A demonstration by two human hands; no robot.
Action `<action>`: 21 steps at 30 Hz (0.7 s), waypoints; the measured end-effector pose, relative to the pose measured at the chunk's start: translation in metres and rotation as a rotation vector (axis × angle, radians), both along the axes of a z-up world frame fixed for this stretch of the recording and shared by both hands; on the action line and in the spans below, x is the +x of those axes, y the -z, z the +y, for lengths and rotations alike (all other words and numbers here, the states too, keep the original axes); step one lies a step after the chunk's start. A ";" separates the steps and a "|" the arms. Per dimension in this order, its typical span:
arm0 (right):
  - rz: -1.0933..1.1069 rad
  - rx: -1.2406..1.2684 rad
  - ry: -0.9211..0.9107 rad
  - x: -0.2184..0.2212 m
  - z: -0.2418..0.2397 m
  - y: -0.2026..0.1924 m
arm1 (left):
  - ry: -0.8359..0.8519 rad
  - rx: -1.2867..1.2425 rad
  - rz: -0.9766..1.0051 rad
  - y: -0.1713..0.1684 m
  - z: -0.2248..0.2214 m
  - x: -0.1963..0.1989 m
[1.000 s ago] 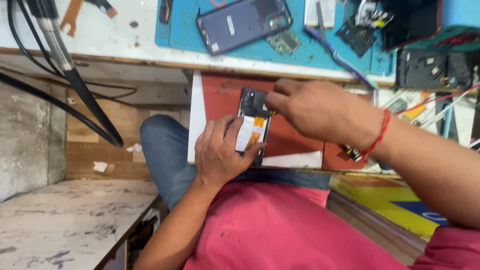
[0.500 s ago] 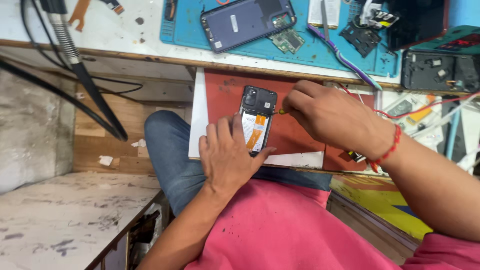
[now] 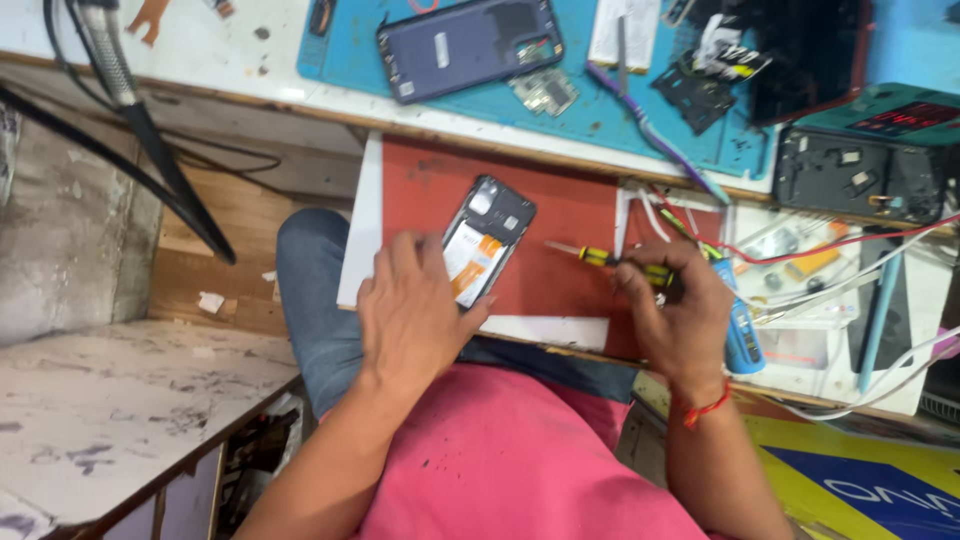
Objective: The person cleans a small circuit board with a toothbrush, then picks up a smartphone and uses a screwdriver to remove screws from the back cover. The back cover is removed to expose the battery and internal components, and the person continues to unscrew internal parts.
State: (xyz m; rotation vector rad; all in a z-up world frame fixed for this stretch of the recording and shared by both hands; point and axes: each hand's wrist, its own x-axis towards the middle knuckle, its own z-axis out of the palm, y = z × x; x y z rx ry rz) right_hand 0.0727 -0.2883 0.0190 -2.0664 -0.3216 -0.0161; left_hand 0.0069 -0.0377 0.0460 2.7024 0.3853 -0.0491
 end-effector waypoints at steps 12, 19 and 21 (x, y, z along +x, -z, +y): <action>-0.265 0.113 -0.056 -0.006 -0.013 0.028 | -0.061 -0.245 0.074 0.006 0.007 0.014; -0.328 0.139 -0.031 -0.009 -0.021 0.034 | -0.093 -0.503 -0.092 0.010 0.021 0.021; -0.326 0.157 -0.007 -0.011 -0.022 0.034 | -0.008 -0.461 -0.211 0.010 0.018 0.018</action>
